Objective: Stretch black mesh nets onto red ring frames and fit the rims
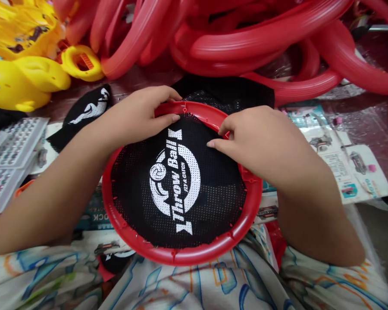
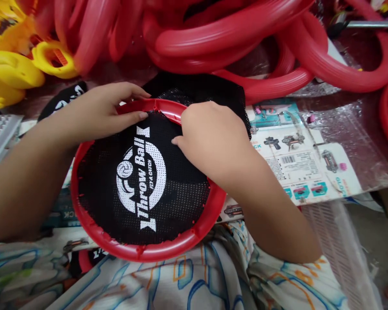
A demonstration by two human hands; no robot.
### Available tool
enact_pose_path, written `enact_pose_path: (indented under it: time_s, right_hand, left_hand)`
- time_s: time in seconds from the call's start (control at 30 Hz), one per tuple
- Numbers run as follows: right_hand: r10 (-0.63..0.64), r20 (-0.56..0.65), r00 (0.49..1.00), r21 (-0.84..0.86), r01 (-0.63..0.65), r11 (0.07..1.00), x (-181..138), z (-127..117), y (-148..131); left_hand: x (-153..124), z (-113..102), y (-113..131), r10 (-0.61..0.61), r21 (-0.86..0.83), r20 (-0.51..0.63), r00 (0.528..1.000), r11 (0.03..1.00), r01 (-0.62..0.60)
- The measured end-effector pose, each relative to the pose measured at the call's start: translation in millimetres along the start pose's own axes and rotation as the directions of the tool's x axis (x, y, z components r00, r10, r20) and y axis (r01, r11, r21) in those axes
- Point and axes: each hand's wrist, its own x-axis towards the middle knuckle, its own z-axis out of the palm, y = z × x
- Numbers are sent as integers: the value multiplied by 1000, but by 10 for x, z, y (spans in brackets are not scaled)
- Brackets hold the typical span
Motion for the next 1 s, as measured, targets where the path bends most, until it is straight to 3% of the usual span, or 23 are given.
enact_pose_path:
  time_s: [0.27,0.47,0.6,0.67,0.73,0.8,1.0]
  right_hand:
    - [-30,-46,998,111,35,993,89,77,-26]
    - [-67,-47,997,257,77,963,145,135,-5]
    - [-70,-94,993,297,95,950,178,177,22]
    - [-70,-109,992,308,100,946,196,190,33]
    - [-86,-116,990,317,119,941,209,196,40]
    - [-96,-121,988,317,130,939,215,195,43]
    - [-83,-133,988,340,124,932,206,188,45]
  left_hand:
    - [-110,-130,-44,-120,127,70,990,986,110]
    - [-171,-262,-48,-242,181,226,944,962,204]
    - [-65,-278,67,-110,26,80,991,994,108]
    - [38,-220,112,14,-108,67,998,994,-7]
    - [129,-142,123,97,-212,126,987,975,-69]
    - [181,-66,108,108,-274,152,982,960,-63]
    - [168,74,93,90,-354,77,993,934,-57]
